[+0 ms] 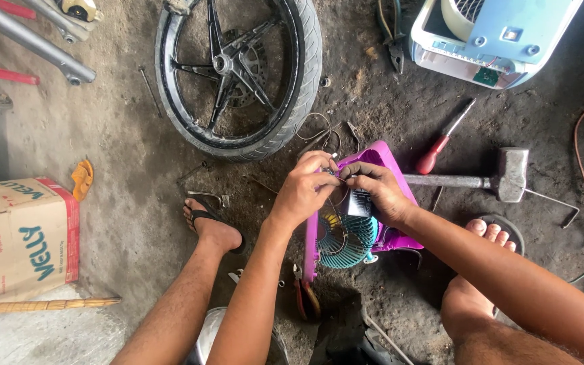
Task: The person disassembles a purple portable fan, removes the casing to access the internal components, and manipulates the wiring and circuit board. They then reassemble the fan casing.
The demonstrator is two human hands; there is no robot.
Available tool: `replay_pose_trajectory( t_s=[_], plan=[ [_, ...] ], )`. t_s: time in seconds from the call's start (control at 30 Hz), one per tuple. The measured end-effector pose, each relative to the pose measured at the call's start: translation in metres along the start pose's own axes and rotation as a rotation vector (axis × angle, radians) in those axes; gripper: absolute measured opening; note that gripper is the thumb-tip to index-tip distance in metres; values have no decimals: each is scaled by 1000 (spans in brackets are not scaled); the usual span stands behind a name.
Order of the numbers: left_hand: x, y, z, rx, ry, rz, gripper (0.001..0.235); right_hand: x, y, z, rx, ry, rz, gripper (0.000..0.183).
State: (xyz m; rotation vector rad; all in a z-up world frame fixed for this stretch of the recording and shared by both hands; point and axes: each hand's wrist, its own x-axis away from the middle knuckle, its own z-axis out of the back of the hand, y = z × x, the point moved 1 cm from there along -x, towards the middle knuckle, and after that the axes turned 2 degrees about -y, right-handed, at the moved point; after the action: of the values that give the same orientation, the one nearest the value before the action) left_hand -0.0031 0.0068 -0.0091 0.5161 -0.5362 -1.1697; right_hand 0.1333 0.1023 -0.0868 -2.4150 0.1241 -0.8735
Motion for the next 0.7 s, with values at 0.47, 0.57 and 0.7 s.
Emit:
replay_pose_trajectory(
  t_s=[0.47,0.57,0.7],
  plan=[
    [3,6,1,31,41,38,15,8,-5,-9,-100,46,23,22],
    [2,8,2,48,46,55,16,6,-1,-7,-115,42,24,23],
    [2,7,1,58,52,66,18,4,3,-4,-72,41,40,22]
  ],
)
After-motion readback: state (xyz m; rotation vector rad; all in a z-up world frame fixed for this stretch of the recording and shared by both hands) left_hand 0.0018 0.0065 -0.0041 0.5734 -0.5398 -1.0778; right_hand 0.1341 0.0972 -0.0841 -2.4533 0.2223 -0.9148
